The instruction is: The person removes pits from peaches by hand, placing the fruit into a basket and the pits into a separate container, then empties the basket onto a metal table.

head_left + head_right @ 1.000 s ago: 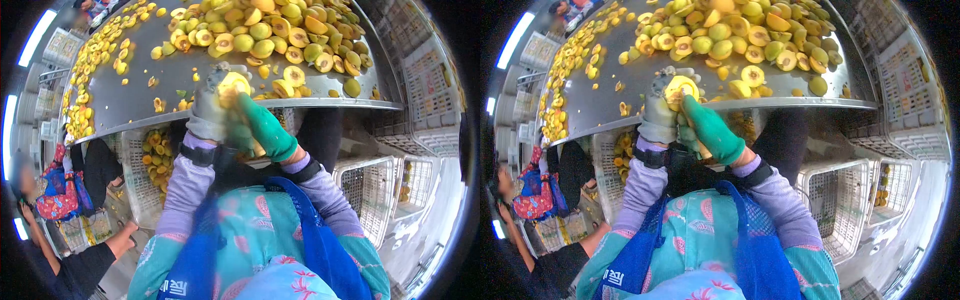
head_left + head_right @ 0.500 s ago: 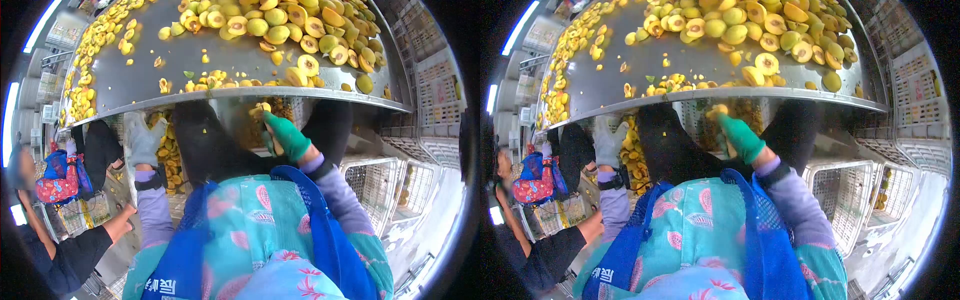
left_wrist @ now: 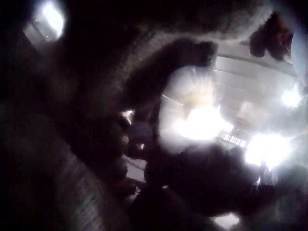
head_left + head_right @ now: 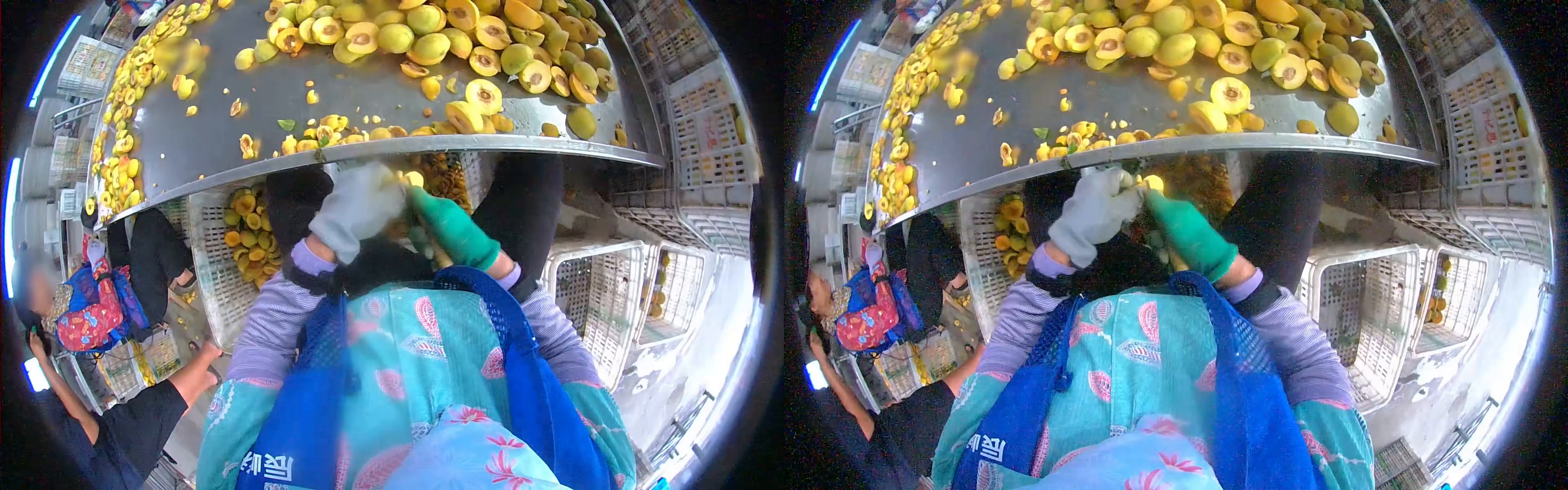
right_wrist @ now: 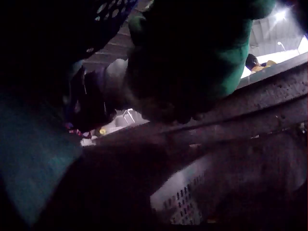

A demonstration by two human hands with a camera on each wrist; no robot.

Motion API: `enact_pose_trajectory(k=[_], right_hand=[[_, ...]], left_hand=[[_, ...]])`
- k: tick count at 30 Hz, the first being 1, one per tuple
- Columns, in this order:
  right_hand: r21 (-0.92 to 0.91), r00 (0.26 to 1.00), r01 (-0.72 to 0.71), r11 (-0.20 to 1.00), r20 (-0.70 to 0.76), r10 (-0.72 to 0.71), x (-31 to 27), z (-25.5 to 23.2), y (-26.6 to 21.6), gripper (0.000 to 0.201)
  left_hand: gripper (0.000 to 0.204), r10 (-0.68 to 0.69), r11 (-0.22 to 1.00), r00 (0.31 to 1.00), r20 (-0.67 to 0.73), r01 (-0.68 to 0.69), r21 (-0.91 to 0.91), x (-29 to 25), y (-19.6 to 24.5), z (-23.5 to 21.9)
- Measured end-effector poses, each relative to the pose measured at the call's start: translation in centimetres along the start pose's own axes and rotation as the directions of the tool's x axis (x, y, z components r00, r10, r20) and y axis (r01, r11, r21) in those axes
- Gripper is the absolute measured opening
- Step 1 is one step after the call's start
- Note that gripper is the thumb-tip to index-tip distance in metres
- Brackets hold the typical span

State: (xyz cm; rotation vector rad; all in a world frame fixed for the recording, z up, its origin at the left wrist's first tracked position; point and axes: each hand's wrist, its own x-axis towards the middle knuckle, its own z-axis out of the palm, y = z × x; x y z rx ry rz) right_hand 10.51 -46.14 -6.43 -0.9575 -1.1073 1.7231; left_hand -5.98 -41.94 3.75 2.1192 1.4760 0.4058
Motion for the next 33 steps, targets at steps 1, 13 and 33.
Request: enact_pose_trajectory(k=[1, 13, 33], right_hand=[[-0.305, 0.981, 0.179, 0.936, -0.014, -0.192, 0.0, 0.6, -0.2, 0.018], [-0.552, 0.957, 0.018, 0.834, -0.231, -0.174, -0.8, -3.4, -10.4, 0.028], [-0.985, 0.932, -0.175, 0.002, -0.166, -0.323, 40.2, -16.8, -27.2, 0.054]], left_hand=[[0.030, -0.056, 0.998, 0.998, 0.031, 0.057, -0.012, 0.1, 0.2, 0.1], [0.031, -0.067, 0.897, 0.997, -0.030, 0.047, -0.440, -0.3, -2.1, -5.0], [0.079, -0.490, 0.871, 0.831, -0.264, 0.457, -0.179, 37.1, -26.6, -18.1]])
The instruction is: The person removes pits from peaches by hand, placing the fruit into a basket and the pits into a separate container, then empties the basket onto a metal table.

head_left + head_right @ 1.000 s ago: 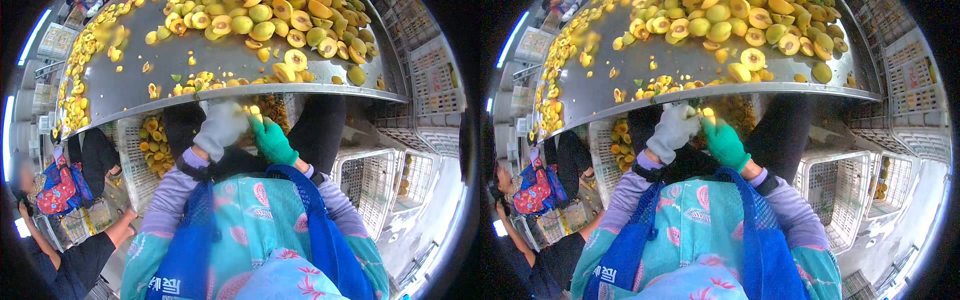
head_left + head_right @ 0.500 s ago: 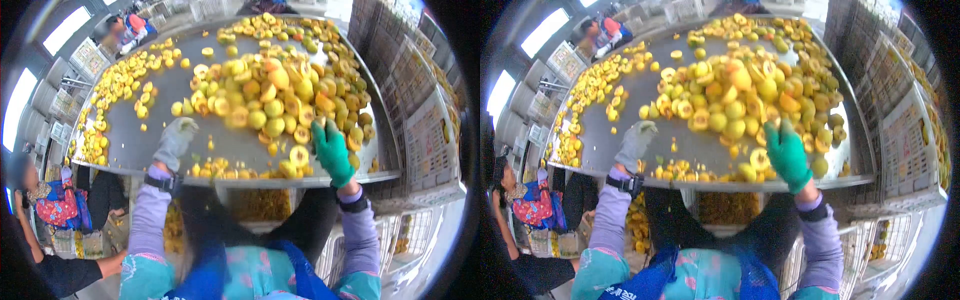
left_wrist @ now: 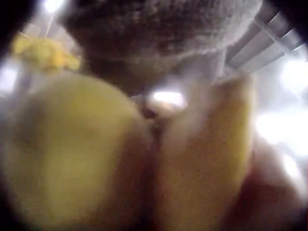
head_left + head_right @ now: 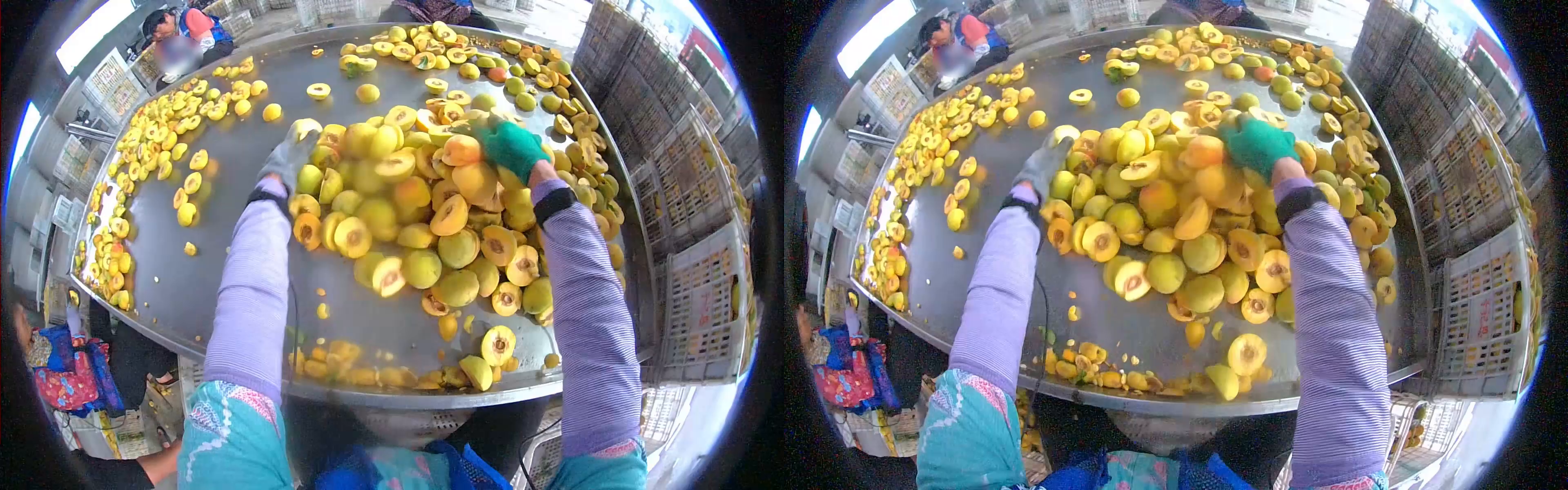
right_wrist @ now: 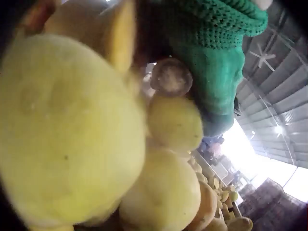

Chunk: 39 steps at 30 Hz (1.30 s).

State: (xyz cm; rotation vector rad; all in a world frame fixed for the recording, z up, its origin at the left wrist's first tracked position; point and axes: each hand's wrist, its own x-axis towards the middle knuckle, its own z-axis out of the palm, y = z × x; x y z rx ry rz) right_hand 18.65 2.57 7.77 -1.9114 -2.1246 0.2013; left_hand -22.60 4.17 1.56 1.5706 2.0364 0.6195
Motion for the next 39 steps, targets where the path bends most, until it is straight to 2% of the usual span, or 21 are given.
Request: enact_pose_trajectory(k=[2, 5, 6, 8, 12, 13, 15, 18, 19, 22, 24, 25, 27, 28, 31, 32, 33, 35, 37, 38, 39], right_hand=[[-0.012, 0.996, -0.032, 0.999, 0.084, 0.033, -0.6, -1.0, -1.4, 0.052], [-0.038, 0.997, -0.021, 0.999, 0.076, 0.024, -1.2, -0.7, -0.9, 0.048], [-0.018, 0.996, -0.012, 1.000, 0.089, 0.013, -1.6, -0.6, -0.8, 0.047], [0.055, 0.994, 0.026, 0.998, 0.105, -0.031, -2.3, 0.1, -0.9, 0.045], [0.263, 0.994, 0.046, 0.964, 0.089, -0.071, -6.8, 2.2, -1.6, 0.041], [0.297, 0.994, 0.024, 0.954, 0.097, -0.056, -8.0, 2.5, -2.2, 0.042], [0.199, 0.989, 0.083, 0.977, 0.108, -0.106, -10.0, 2.6, -3.3, 0.041], [0.117, 0.957, 0.181, 0.976, 0.207, -0.202, -12.3, 3.0, -4.7, 0.039], [0.091, 0.953, 0.248, 0.965, 0.156, -0.260, -13.1, 2.8, -4.9, 0.037], [0.103, 0.973, 0.213, 0.972, -0.115, -0.201, -15.2, 0.3, -6.4, 0.031], [0.267, 0.928, 0.216, 0.939, -0.355, -0.112, -18.0, -1.8, -7.2, 0.031], [0.306, 0.853, 0.294, 0.905, -0.511, -0.105, -19.1, -2.1, -7.2, 0.031], [0.518, 0.897, 0.221, 0.826, -0.441, 0.036, -24.8, -5.3, -8.5, 0.026], [0.569, 0.883, 0.277, 0.774, -0.469, 0.029, -26.9, -4.9, -8.2, 0.024], [0.827, 0.903, 0.298, 0.477, -0.406, 0.139, -33.4, -3.4, -8.6, 0.022], [0.908, 0.959, 0.116, 0.402, -0.208, 0.193, -35.4, -3.0, -9.0, 0.022], [0.945, 0.974, -0.079, 0.317, 0.005, 0.227, -37.3, -2.6, -9.5, 0.022], [0.966, 0.970, -0.184, 0.183, 0.149, 0.191, -39.5, -1.2, -10.8, 0.020], [0.917, 0.968, -0.193, 0.348, 0.121, 0.218, -40.8, 1.5, -11.1, 0.022], [0.937, 0.962, -0.223, 0.269, 0.167, 0.215, -41.1, 2.6, -11.5, 0.023], [0.939, 0.981, -0.116, 0.323, 0.058, 0.183, -41.6, 2.9, -11.8, 0.024]], left_hand=[[0.074, 0.259, 0.966, 0.953, -0.155, -0.250, 0.070, 2.8, 2.5, 3.3], [0.051, 0.285, 0.956, 0.931, 0.227, -0.293, 0.003, 0.2, 10.7, 2.9], [0.049, 0.335, 0.909, 0.908, 0.252, -0.382, 0.167, -0.2, 10.9, 3.8], [0.043, 0.410, 0.702, 0.852, 0.325, -0.522, 0.484, -1.1, 10.2, 4.8], [0.035, 0.448, -0.016, 0.724, 0.525, -0.581, 0.814, -5.1, 8.9, 4.8], [0.035, 0.485, 0.089, 0.727, 0.485, -0.593, 0.800, -8.0, 9.4, 3.9], [0.035, 0.559, 0.072, 0.709, 0.430, -0.558, 0.826, -9.4, 5.8, 5.0], [0.037, 0.662, 0.325, 0.682, 0.311, -0.634, 0.702, -14.0, 3.2, 4.3], [0.040, 0.751, 0.244, 0.586, 0.304, -0.674, 0.697, -14.0, 0.7, 4.9], [0.036, 0.700, 0.541, 0.698, 0.150, -0.656, 0.526, -14.0, -3.4, 5.8], [0.036, 0.588, 0.730, 0.793, 0.159, -0.605, 0.319, -20.1, 1.5, 1.5], [0.036, 0.535, 0.804, 0.833, 0.142, -0.554, 0.216, -22.0, 2.8, 0.3], [0.038, 0.427, 0.903, 0.903, 0.049, -0.428, 0.026, -23.8, 2.8, -0.4], [0.034, 0.467, 0.884, 0.882, -0.068, -0.466, 0.031, -25.0, 3.0, -0.5], [0.029, 0.193, 0.926, 0.972, 0.136, -0.226, 0.303, -30.4, 6.5, -1.9], [0.032, 0.337, 0.807, 0.927, 0.162, -0.373, 0.458, -31.1, 6.0, -0.7], [0.042, 0.353, 0.775, 0.928, 0.118, -0.361, 0.519, -31.3, 5.1, 0.6], [0.065, 0.414, 0.695, 0.910, 0.025, -0.334, 0.636, -30.9, 4.6, 2.2], [0.069, 0.474, 0.687, 0.880, 0.033, -0.393, 0.611, -31.5, 5.3, 2.1], [0.068, 0.468, 0.707, 0.881, 0.065, -0.417, 0.572, -32.4, 6.5, 2.0], [0.066, 0.456, 0.731, 0.885, 0.095, -0.433, 0.527, -33.2, 7.1, 2.2]])
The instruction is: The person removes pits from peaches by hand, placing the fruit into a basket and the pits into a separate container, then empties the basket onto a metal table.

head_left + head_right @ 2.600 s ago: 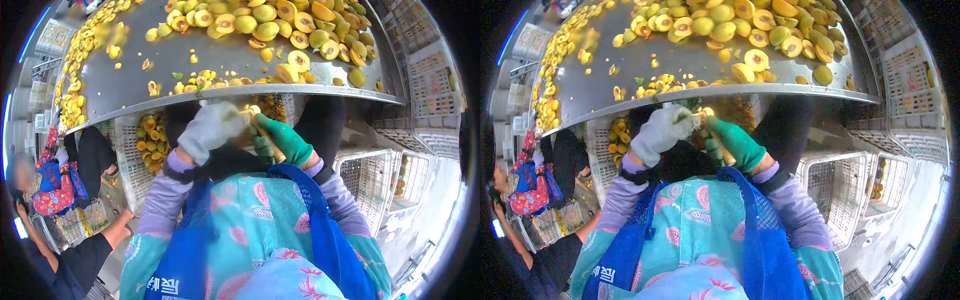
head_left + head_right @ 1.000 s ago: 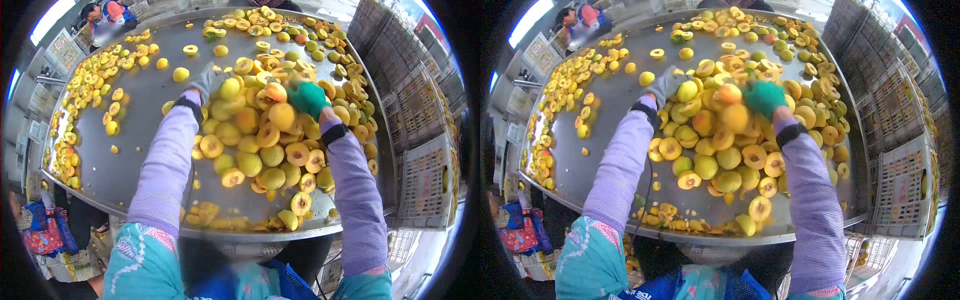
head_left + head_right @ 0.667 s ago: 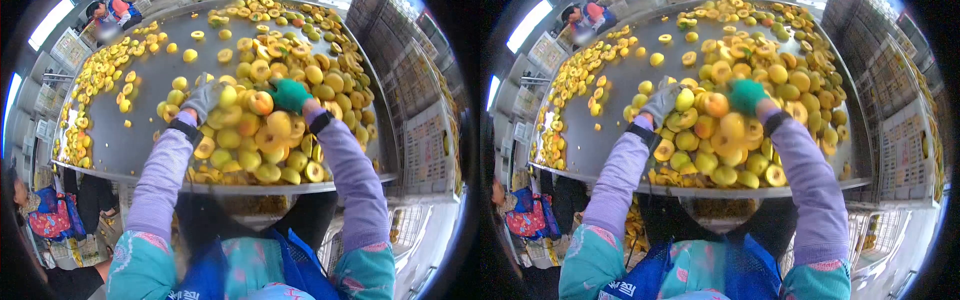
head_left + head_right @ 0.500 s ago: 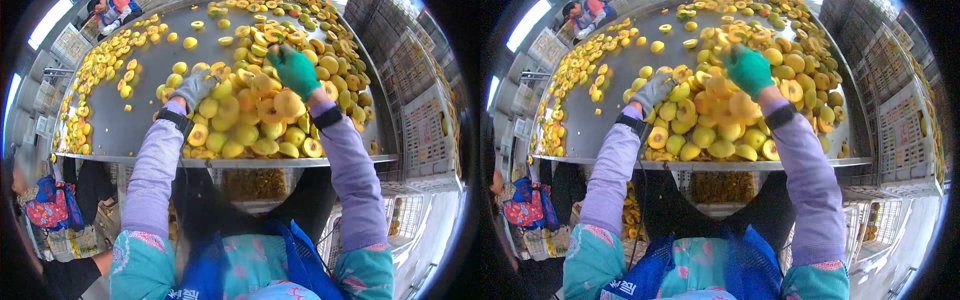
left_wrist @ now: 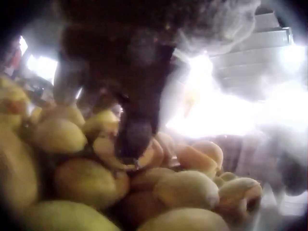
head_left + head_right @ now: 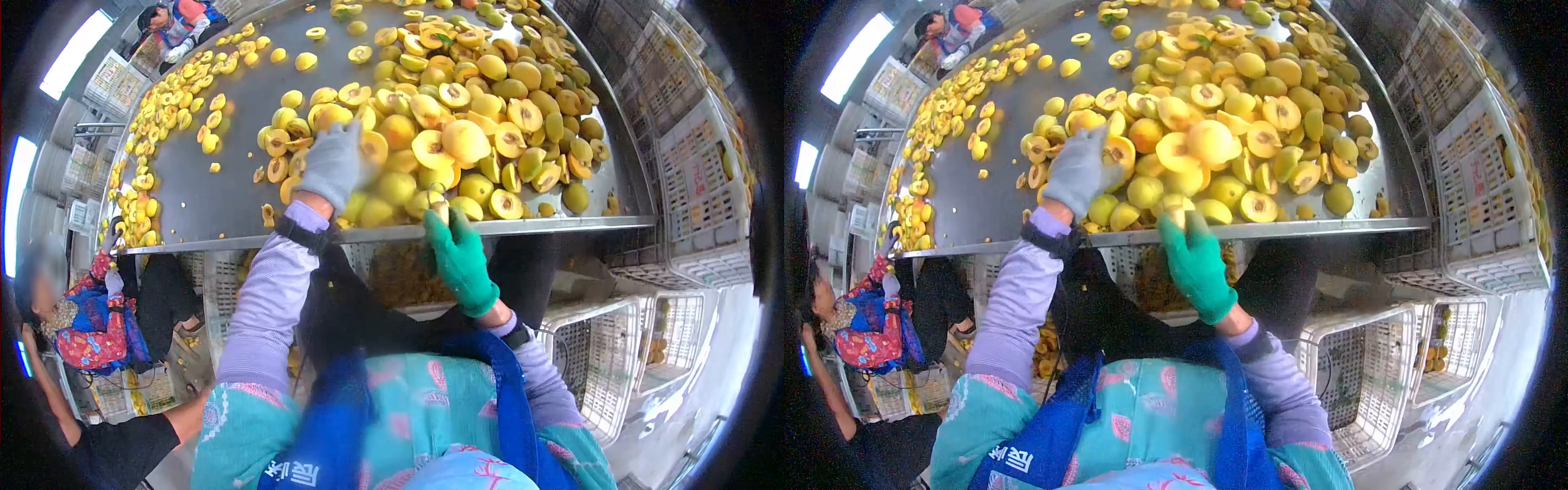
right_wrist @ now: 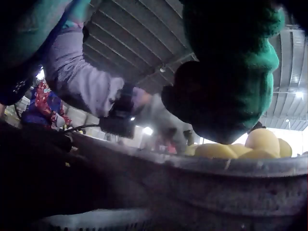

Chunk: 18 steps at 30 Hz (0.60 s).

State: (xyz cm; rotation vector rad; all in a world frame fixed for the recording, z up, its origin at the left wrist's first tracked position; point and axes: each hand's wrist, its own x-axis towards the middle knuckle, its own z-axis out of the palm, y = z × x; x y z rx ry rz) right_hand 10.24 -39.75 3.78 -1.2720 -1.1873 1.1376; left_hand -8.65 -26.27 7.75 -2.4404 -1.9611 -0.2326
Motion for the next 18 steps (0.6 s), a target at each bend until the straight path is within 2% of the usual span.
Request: enact_pose_trajectory(k=[1, 2, 4, 5, 6, 8, 9, 12, 13, 14, 16, 18], right_hand=[[-0.051, 0.998, -0.064, 0.997, 0.003, 0.065, -0.3, 0.4, 0.3, 0.024], [-0.101, 0.992, -0.125, 0.987, 0.001, 0.126, -0.5, 0.8, 0.7, 0.024], [-0.152, 0.989, 0.147, 0.977, 0.012, -0.147, -0.4, 1.2, 1.6, 0.025], [-0.159, 0.980, 0.196, 0.968, 0.012, -0.197, -0.4, 1.2, 1.6, 0.026], [-0.166, 0.969, 0.245, 0.955, 0.011, -0.247, -0.4, 1.2, 1.3, 0.026], [-0.144, 0.983, 0.179, 0.973, -0.007, -0.182, 0.0, 1.0, -2.0, 0.027], [-0.238, 0.973, 0.226, 0.945, 0.012, -0.229, 0.0, 1.0, -3.0, 0.028], [-0.389, 0.882, 0.464, 0.796, 0.125, -0.454, 0.3, 2.5, -3.0, 0.029], [-0.451, 0.930, 0.364, 0.815, 0.219, -0.294, 0.1, 3.0, -2.7, 0.032], [-0.420, 0.925, 0.373, 0.827, 0.239, -0.296, -0.1, 3.3, -2.1, 0.031], [-0.367, 0.913, 0.388, 0.845, 0.276, -0.300, -0.6, 3.5, -1.1, 0.031], [-0.265, 0.919, 0.372, 0.889, 0.242, -0.312, -1.0, 3.7, -1.1, 0.029]], left_hand=[[0.061, 0.104, 0.995, 0.990, -0.096, -0.104, 0.008, -0.2, 0.1, 1.4], [0.054, 0.152, 0.988, 0.978, -0.145, -0.154, -0.007, -0.2, 0.2, 2.4], [0.040, 0.243, 0.966, 0.938, -0.245, -0.257, -0.026, 0.0, 0.3, 3.4], [0.038, 0.276, 0.951, 0.929, -0.247, -0.300, -0.068, 0.1, 0.2, 3.1], [0.036, 0.166, 0.955, 0.973, -0.160, -0.199, -0.218, -0.2, 0.0, 2.8], [0.034, -0.021, 0.881, 0.998, 0.059, 0.047, -0.470, -1.7, 1.3, -1.7], [0.031, -0.040, 0.708, 0.998, 0.049, 0.063, -0.704, -2.5, 0.6, -1.3], [0.044, -0.073, 0.252, 0.996, -0.053, -0.033, -0.967, -7.7, 2.1, -2.8], [0.044, -0.110, -0.334, 0.968, 0.227, 0.179, -0.925, -8.0, 1.2, 0.4], [0.045, -0.063, -0.513, 0.968, 0.243, 0.177, -0.840, -9.1, 1.1, 0.7], [0.041, -0.140, -0.527, 0.980, 0.141, 0.047, -0.849, -10.2, 2.2, 0.8], [0.038, -0.173, -0.313, 0.984, 0.039, -0.018, -0.950, -10.9, 2.5, 1.0]])
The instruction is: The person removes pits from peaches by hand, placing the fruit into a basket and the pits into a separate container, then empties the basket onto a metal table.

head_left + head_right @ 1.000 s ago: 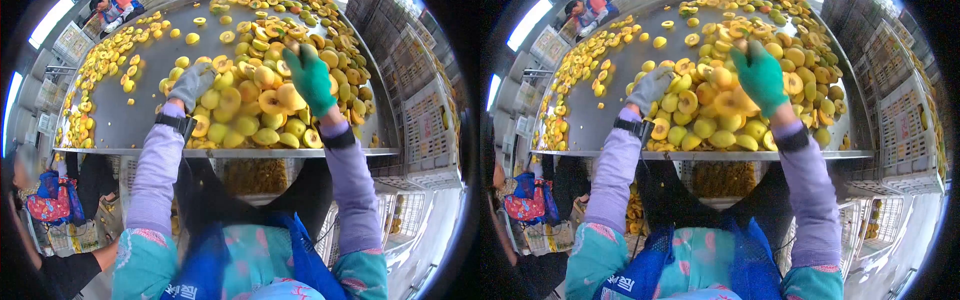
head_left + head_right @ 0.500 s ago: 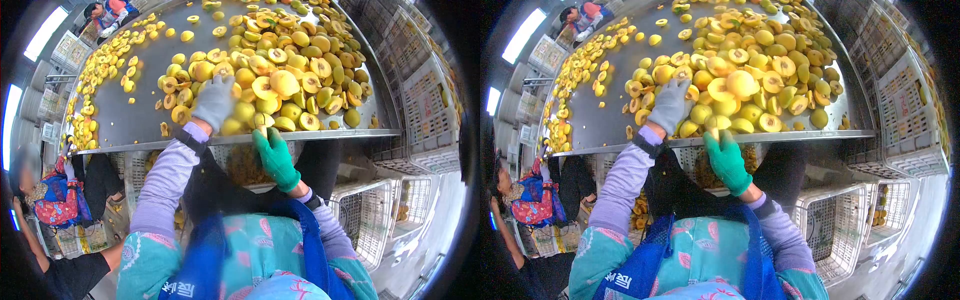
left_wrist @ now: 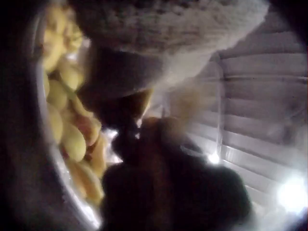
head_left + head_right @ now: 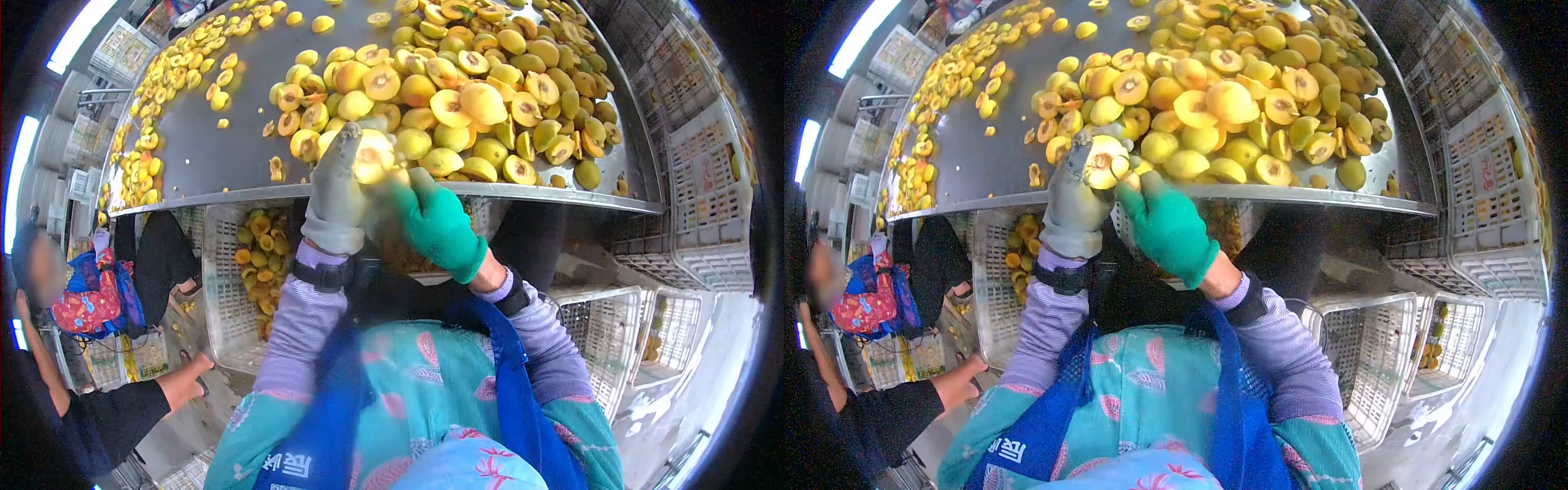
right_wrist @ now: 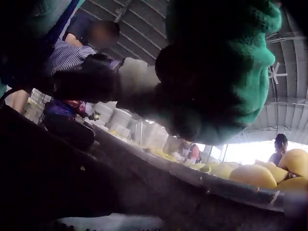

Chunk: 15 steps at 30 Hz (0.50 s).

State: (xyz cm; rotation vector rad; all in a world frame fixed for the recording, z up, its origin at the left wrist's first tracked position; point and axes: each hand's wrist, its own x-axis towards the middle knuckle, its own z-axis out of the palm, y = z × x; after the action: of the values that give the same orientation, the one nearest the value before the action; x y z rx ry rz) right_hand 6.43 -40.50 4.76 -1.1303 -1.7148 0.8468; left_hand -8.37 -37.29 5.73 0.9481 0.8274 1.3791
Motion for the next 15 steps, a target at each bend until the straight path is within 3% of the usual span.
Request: enact_pose_trajectory(k=[1, 2, 3, 5, 7, 8, 10, 12, 15], right_hand=[[0.012, 1.000, 0.017, 1.000, -0.011, -0.017, -0.1, 0.1, -0.1, 0.028], [0.022, 0.999, 0.033, 0.999, -0.027, -0.032, -0.3, 0.1, -0.2, 0.027], [-0.005, 0.998, 0.061, 0.998, -0.027, -0.061, -0.3, 0.0, -0.5, 0.026], [-0.062, 0.992, 0.121, 0.991, -0.023, -0.122, 0.1, -0.2, -1.1, 0.024], [-0.075, 0.996, 0.082, 0.994, -0.030, -0.084, 0.1, 0.2, -0.6, 0.022], [-0.080, 0.997, 0.062, 0.995, -0.032, -0.065, 0.0, 0.5, -0.2, 0.021], [-0.169, 0.982, 0.176, 0.970, -0.034, -0.184, -0.1, 1.1, 0.9, 0.021], [-0.284, 0.936, 0.322, 0.903, -0.050, -0.349, 0.1, 1.3, 1.4, 0.022], [-0.420, 0.840, 0.458, 0.784, -0.086, -0.536, -0.2, 2.0, 1.5, 0.023]], left_hand=[[0.036, 0.051, 0.992, 0.999, 0.017, -0.052, 0.113, -0.1, -0.1, 0.0], [0.032, 0.171, 0.922, 0.984, 0.051, -0.178, 0.343, -0.1, -0.1, 0.1], [0.030, 0.276, 0.784, 0.954, 0.117, -0.294, 0.546, 0.0, -0.2, 0.1], [0.030, 0.379, 0.518, 0.895, 0.235, -0.416, 0.747, 0.0, 0.0, 0.4], [0.033, 0.415, 0.364, 0.863, 0.287, -0.447, 0.817, -0.1, 0.6, 0.8], [0.030, 0.420, 0.348, 0.861, 0.287, -0.445, 0.825, -0.1, 0.7, 0.9], [0.024, 0.430, 0.318, 0.857, 0.284, -0.439, 0.840, -0.1, 0.8, 0.9], [0.021, 0.297, 0.634, 0.950, 0.098, -0.272, 0.724, -0.2, 0.8, 1.1], [0.025, 0.181, 0.890, 0.977, -0.116, -0.112, 0.442, 0.6, -1.3, 0.6]])
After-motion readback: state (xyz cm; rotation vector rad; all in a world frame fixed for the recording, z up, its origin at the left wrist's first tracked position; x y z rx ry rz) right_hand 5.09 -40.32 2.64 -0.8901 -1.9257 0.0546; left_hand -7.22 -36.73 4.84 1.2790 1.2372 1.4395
